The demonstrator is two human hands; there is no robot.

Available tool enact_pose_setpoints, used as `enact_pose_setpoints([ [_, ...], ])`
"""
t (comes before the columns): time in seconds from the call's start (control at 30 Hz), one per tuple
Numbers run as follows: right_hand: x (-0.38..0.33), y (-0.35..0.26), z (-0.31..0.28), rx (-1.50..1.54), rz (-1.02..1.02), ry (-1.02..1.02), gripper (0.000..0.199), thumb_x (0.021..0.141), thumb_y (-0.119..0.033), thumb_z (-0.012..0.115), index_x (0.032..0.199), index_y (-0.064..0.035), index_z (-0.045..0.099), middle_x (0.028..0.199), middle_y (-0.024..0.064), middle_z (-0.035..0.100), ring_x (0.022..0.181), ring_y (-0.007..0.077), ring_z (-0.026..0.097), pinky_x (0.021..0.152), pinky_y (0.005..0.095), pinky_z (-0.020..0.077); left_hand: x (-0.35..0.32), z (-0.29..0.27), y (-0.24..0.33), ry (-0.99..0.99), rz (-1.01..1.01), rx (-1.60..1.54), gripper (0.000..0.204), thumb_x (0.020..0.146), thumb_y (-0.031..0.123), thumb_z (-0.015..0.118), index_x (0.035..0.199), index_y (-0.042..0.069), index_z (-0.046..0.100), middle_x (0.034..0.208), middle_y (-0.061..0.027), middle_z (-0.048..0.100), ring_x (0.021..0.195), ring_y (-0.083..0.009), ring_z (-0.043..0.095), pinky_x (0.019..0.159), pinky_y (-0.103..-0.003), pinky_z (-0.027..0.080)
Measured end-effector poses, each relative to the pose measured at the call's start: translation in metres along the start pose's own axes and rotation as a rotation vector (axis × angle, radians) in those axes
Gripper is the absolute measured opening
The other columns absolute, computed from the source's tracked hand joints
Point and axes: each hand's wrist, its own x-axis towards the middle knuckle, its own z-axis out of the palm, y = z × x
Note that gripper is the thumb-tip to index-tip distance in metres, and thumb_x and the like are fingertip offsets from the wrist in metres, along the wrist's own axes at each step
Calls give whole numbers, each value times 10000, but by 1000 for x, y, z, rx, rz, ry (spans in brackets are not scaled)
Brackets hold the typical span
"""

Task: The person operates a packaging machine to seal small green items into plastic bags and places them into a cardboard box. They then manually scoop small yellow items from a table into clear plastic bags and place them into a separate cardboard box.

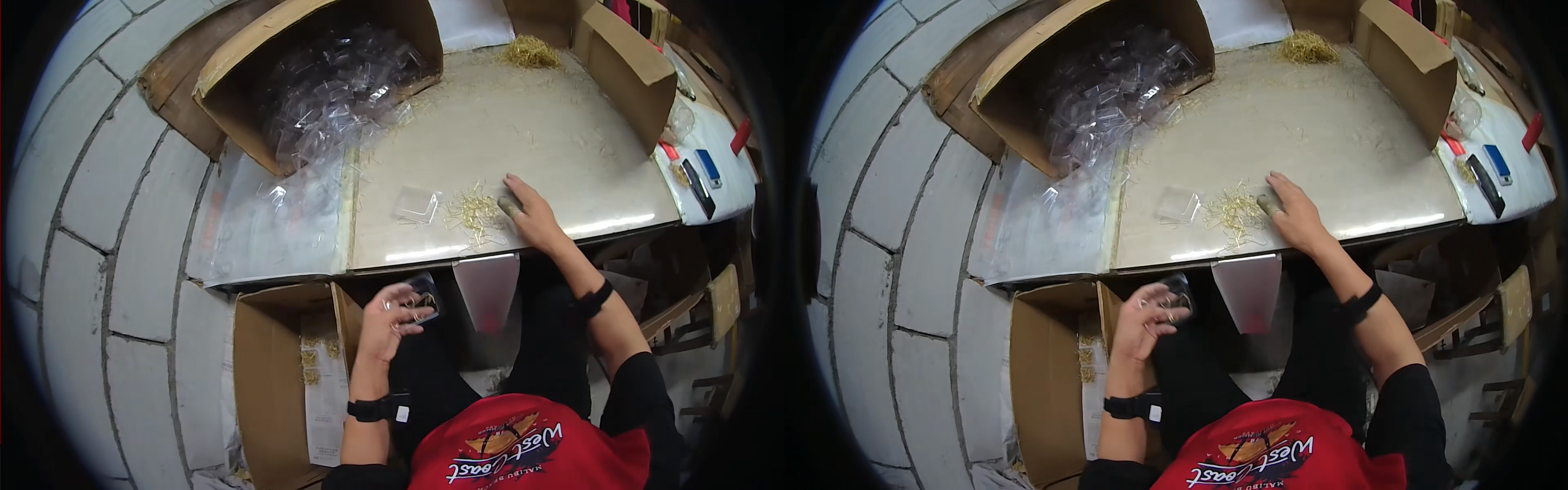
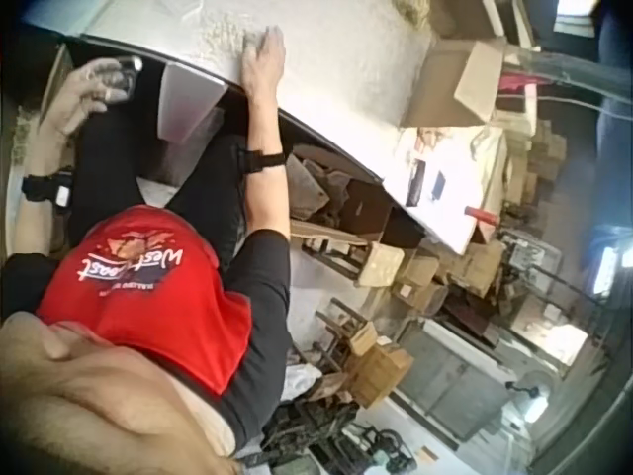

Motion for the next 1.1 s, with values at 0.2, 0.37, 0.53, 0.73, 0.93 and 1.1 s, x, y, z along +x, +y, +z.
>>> enact_pose_setpoints([
  [0.2, 13, -34, 49, -258, -242, -78, 475, 878, -357, 506, 1269, -89, 484, 1324, 210, 430, 1267, 351, 363, 1044, 435, 286, -3, -21, -110, 49, -278, 174, 322, 883, 123, 488, 1190, 26, 491, 1065, -151, 608, 842, -288, 666, 598, -371, 579],
  [0.37, -27, -51, 78, -293, -238, 142, 381, 826, -158, 506, 1177, -11, 527, 1258, 195, 484, 1223, 353, 412, 1004, 440, 331, 9, 25, -177, -35, -309, -41, 443, 978, 376, 289, 1194, 36, 472, 1047, -129, 611, 896, -265, 644, 642, -380, 564],
  [0.53, -69, -71, 50, -344, -183, 54, 410, 798, -173, 543, 1156, 26, 523, 1252, 196, 485, 1208, 338, 421, 998, 449, 326, 30, 30, -202, -99, -289, -286, 472, 975, 408, 283, 1211, 28, 434, 1048, -146, 608, 824, -274, 659, 557, -338, 574],
  [0.73, -81, -72, 21, -267, -166, -91, 363, 820, -144, 547, 1167, -42, 525, 1272, 157, 472, 1260, 322, 372, 1049, 475, 281, 26, 16, -208, -95, -268, -241, 498, 976, 420, 282, 1221, 9, 422, 1071, -183, 601, 842, -289, 661, 539, -339, 589],
  [0.93, -96, -77, 11, -283, -216, -116, 392, 801, -145, 591, 1167, -28, 515, 1267, 162, 473, 1261, 325, 370, 1042, 461, 300, 22, 21, -193, -86, -246, -196, 474, 981, 398, 282, 1216, 12, 425, 1074, -175, 603, 834, -280, 664, 538, -345, 590],
  [1.1, -97, -90, 5, -221, -309, -75, 514, 789, -251, 632, 1215, -7, 481, 1295, 178, 444, 1266, 350, 353, 1046, 472, 287, 19, 24, -188, -97, -230, -139, 452, 981, 385, 302, 1213, 19, 430, 1091, -148, 596, 861, -267, 658, 569, -372, 588],
])
